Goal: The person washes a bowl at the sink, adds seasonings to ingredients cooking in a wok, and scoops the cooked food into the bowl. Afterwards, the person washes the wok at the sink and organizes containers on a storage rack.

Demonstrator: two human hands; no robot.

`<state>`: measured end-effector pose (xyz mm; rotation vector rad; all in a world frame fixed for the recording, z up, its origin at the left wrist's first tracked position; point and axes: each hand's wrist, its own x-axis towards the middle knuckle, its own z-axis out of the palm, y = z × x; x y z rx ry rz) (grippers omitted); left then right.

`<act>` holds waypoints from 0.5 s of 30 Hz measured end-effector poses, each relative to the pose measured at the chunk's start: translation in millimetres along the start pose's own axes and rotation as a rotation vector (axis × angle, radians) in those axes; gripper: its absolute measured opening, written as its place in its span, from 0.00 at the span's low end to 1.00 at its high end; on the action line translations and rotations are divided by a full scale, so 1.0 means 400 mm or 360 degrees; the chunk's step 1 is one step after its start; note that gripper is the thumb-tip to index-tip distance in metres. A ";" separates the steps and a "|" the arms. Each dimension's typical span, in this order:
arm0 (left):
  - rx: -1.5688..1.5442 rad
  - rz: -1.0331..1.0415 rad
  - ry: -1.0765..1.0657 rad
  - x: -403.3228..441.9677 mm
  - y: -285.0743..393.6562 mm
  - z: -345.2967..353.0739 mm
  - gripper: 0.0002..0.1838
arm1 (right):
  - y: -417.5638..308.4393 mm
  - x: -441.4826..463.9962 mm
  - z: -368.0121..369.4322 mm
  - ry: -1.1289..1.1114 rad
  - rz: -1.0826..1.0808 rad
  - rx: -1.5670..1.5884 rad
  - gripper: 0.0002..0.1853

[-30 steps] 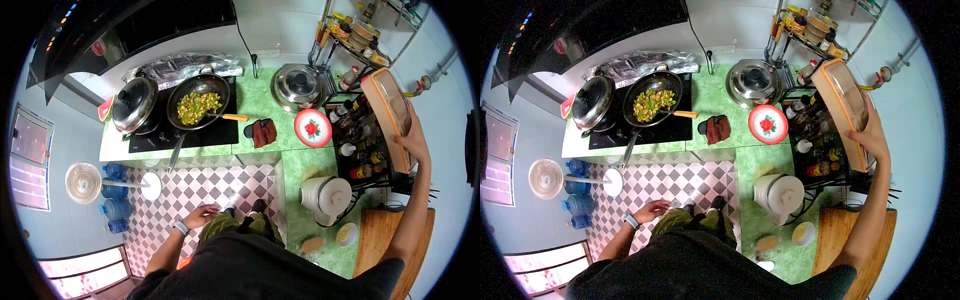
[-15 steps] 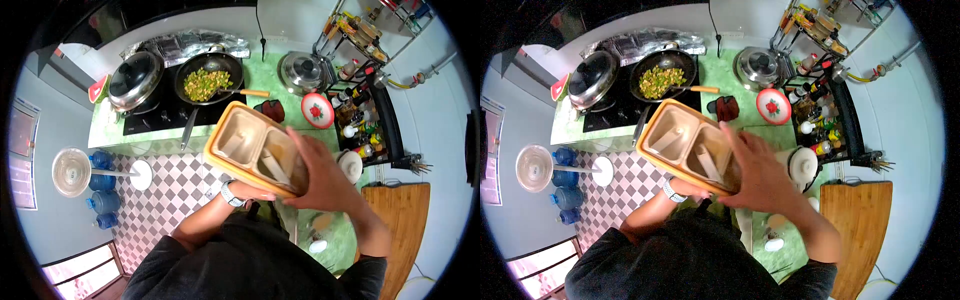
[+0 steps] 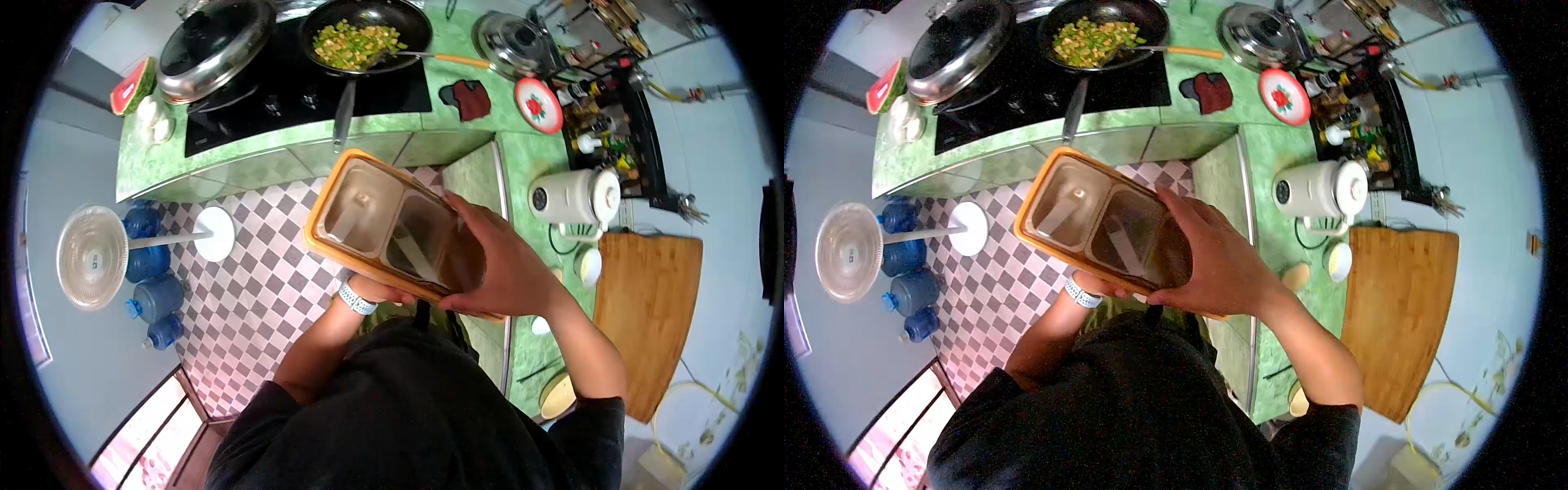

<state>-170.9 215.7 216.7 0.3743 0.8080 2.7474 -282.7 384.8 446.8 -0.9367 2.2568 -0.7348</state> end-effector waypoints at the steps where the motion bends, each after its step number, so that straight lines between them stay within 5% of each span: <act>1: -0.0013 -0.0029 -0.0011 -0.011 -0.005 -0.006 0.66 | -0.002 -0.012 0.011 -0.0006 0.0032 -0.0009 0.63; 5: -0.0070 -0.0084 -0.0047 -0.023 -0.038 -0.009 0.67 | 0.005 -0.060 0.005 -0.0075 0.0154 0.0174 0.61; 12: -0.0157 -0.0145 -0.0094 0.040 -0.095 0.025 0.69 | 0.093 -0.190 -0.102 0.0114 0.0150 0.0968 0.30; 15: -0.0170 -0.0157 -0.0089 0.064 -0.120 0.046 0.70 | 0.119 -0.289 -0.123 0.0576 0.0155 0.0424 0.24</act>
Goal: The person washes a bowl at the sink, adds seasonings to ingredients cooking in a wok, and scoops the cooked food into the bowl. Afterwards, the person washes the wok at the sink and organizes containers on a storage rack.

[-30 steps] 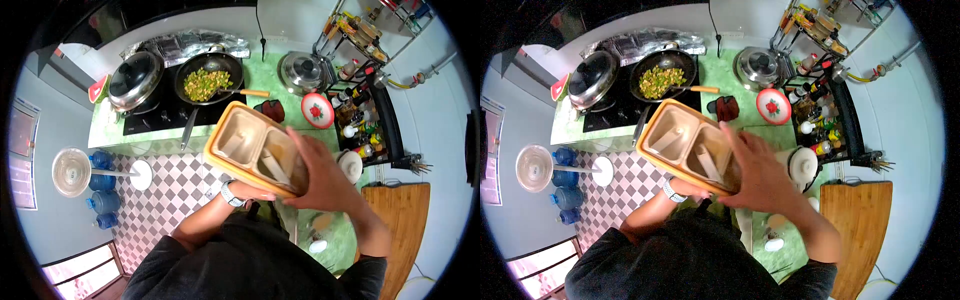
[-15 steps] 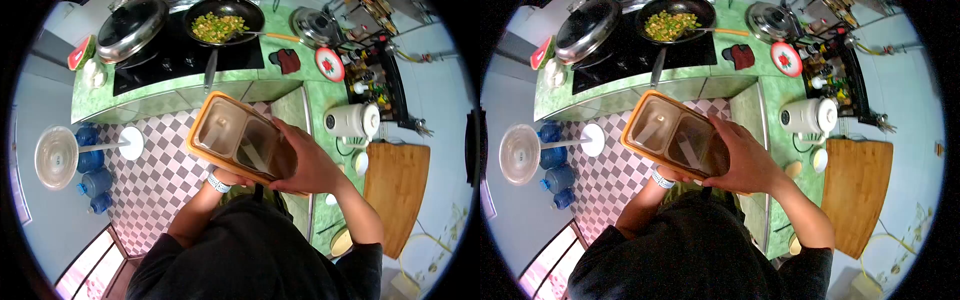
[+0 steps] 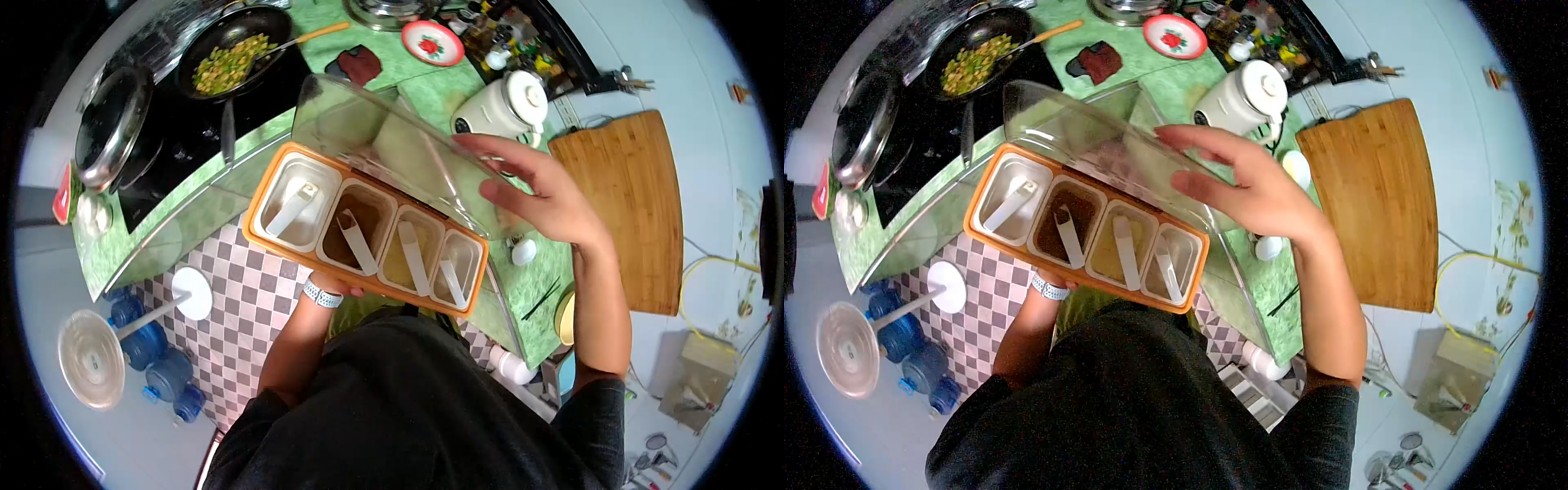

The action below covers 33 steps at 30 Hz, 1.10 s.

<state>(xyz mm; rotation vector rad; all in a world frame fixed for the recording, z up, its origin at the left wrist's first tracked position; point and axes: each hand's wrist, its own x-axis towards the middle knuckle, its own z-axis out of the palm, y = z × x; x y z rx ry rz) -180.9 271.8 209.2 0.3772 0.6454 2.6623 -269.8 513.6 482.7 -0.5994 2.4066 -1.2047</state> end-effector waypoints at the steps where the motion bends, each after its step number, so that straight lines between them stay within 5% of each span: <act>1: -0.0004 -0.0006 0.0004 0.009 -0.005 0.005 0.71 | 0.004 -0.023 -0.016 0.0032 0.0012 0.0004 0.24; 6: 0.0007 -0.0041 0.0064 0.048 -0.063 0.045 0.72 | 0.004 -0.234 -0.105 0.0626 0.0026 -0.0253 0.26; 7: 0.0027 0.0010 0.0177 0.051 -0.079 0.051 0.52 | 0.001 -0.282 -0.109 0.0730 0.0077 -0.0340 0.26; 8: 0.0053 0.0028 0.0125 0.052 -0.078 0.047 0.59 | 0.004 -0.329 -0.106 0.0756 0.0087 -0.0333 0.26; 10: 0.0102 0.0065 0.0020 0.053 -0.076 0.041 0.75 | 0.023 -0.434 -0.097 0.0797 0.0127 -0.0016 0.24; 15: 0.0065 0.0110 0.0130 0.017 0.011 0.026 0.74 | 0.111 -0.527 0.024 0.0688 0.0259 0.1071 0.15; 18: 0.0079 0.0219 0.0250 -0.028 0.094 -0.001 0.74 | 0.221 -0.493 0.120 0.0440 0.0329 0.1319 0.13; 22: 0.0120 0.0401 0.0378 -0.100 0.228 -0.053 0.73 | 0.433 -0.373 0.359 0.0161 0.0297 0.2669 0.14; 24: 0.0131 0.0446 0.0434 -0.132 0.264 -0.070 0.73 | 0.504 -0.257 0.449 0.0069 0.0829 0.2062 0.13; 25: 0.0133 0.0459 0.0458 -0.144 0.270 -0.076 0.73 | 0.517 -0.253 0.476 0.0037 0.0831 0.2061 0.13; 27: 0.0128 0.0490 0.0466 -0.164 0.265 -0.075 0.72 | 0.519 -0.192 0.556 0.0521 0.0676 0.0497 0.13; 28: 0.0139 0.0504 0.0452 -0.173 0.263 -0.069 0.72 | 0.576 -0.182 0.589 0.0324 0.0835 0.0942 0.13; 33: 0.0061 0.0501 0.0409 -0.175 0.228 -0.069 0.71 | 0.189 -0.181 0.358 0.0599 0.0711 0.0134 0.06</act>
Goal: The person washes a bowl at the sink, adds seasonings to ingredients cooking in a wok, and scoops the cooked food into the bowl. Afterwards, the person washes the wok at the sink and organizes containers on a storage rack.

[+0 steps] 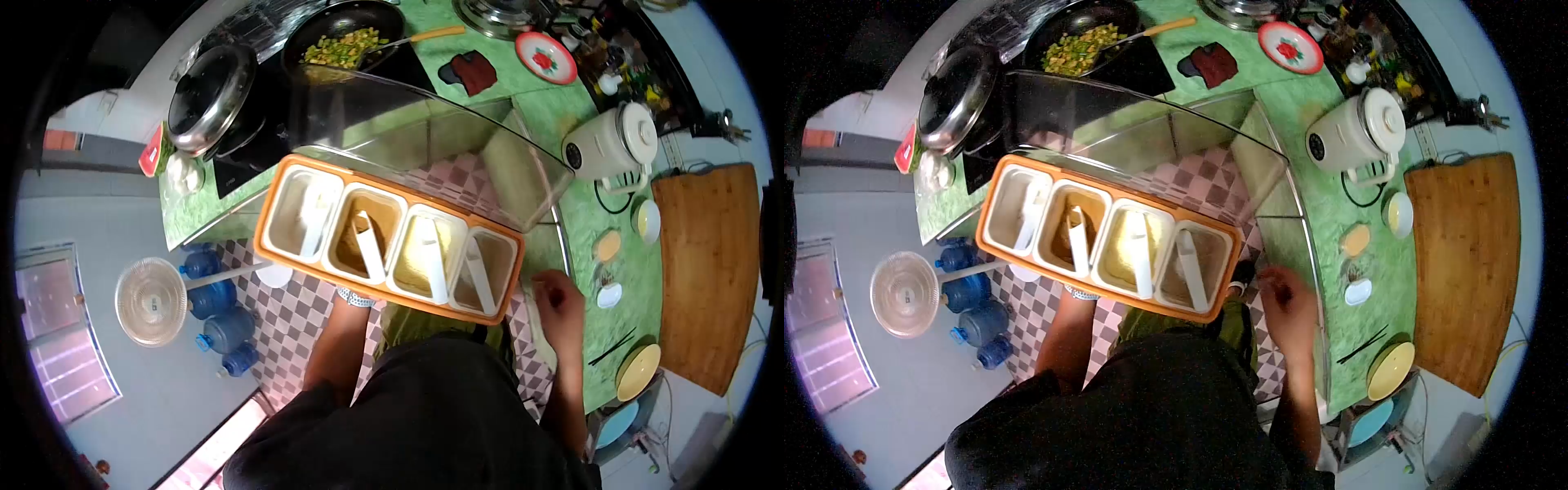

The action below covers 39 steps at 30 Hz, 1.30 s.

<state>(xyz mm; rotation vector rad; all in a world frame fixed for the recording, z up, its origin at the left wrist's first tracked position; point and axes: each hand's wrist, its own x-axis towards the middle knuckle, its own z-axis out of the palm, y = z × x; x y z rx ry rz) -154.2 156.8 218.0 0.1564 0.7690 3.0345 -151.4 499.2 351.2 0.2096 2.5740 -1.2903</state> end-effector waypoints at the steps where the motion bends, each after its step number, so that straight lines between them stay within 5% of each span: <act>1: -0.0019 -0.0003 -0.0011 -0.002 -0.008 0.000 0.71 | -0.051 -0.020 -0.035 -0.0007 -0.0029 -0.0027 0.06; 9: -0.0097 -0.0001 -0.0034 -0.023 -0.013 -0.053 0.70 | -0.382 -0.095 -0.004 -0.0182 -0.0603 -0.0236 0.06; 27: -0.0097 -0.0016 -0.0030 -0.041 0.036 -0.103 0.67 | -0.309 -0.076 0.082 -0.0132 -0.0390 -0.1095 0.10; 39: -0.0103 -0.0296 -0.0121 0.024 -0.117 -0.045 0.64 | -0.213 -0.130 -0.053 0.0383 -0.0030 -0.0606 0.08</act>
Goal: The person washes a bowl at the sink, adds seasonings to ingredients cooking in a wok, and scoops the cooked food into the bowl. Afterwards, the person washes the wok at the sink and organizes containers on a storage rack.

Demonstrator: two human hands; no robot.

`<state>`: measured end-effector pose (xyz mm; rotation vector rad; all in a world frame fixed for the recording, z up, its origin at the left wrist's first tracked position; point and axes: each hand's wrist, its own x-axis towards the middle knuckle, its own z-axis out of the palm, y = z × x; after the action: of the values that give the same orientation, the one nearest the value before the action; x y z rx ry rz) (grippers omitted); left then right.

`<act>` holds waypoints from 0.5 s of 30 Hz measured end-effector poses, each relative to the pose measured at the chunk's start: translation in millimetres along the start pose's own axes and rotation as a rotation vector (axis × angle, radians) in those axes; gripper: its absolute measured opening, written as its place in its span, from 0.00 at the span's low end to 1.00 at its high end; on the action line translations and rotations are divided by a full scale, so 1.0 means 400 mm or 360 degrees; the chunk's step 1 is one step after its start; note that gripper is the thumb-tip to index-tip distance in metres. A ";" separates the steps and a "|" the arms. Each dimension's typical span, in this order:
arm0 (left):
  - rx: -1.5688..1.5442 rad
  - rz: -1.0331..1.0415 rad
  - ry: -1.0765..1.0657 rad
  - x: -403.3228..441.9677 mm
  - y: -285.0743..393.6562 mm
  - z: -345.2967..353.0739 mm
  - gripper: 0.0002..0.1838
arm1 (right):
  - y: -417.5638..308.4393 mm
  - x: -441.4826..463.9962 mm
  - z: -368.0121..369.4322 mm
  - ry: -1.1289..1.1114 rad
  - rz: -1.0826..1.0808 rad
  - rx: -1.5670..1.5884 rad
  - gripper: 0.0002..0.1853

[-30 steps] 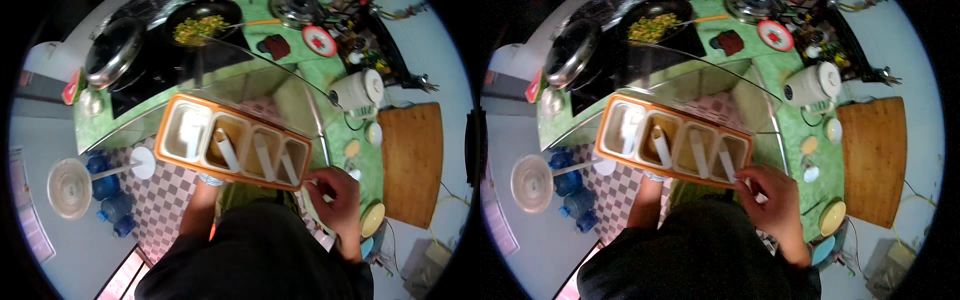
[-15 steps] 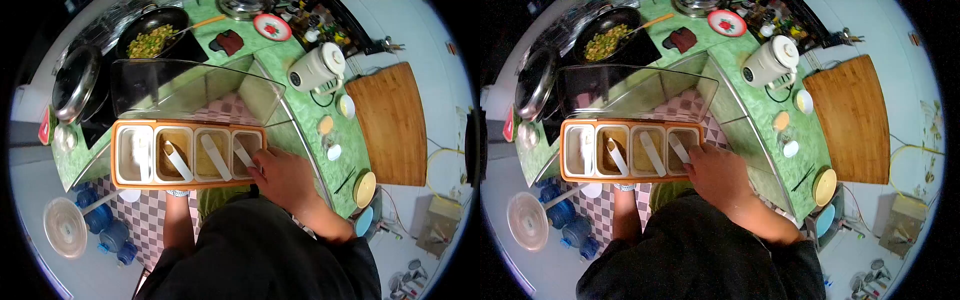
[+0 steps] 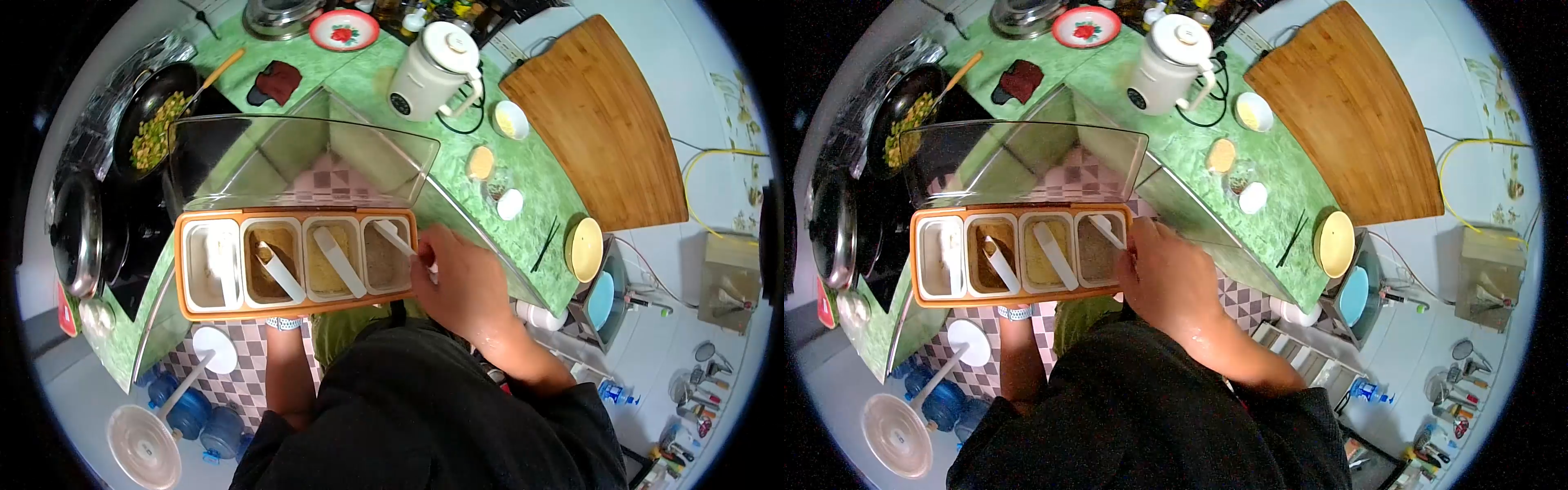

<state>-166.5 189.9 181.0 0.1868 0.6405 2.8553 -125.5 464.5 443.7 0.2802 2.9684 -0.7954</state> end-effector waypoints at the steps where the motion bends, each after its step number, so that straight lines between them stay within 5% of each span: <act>1: 0.0002 -0.0015 -0.0009 0.013 -0.013 0.005 0.64 | 0.016 -0.004 -0.021 0.0014 0.0021 0.0000 0.08; 12: -0.0008 -0.0123 -0.0028 0.088 -0.130 0.048 0.62 | 0.230 -0.059 -0.153 -0.0046 0.0136 0.0558 0.07; 15: -0.0006 -0.0092 -0.0001 0.084 -0.135 0.048 0.62 | 0.382 -0.066 -0.132 0.0148 0.0438 0.1115 0.04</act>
<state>-186.5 253.1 177.5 0.1657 0.6296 2.8006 -71.0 616.8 417.3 0.7439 2.5178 -1.7761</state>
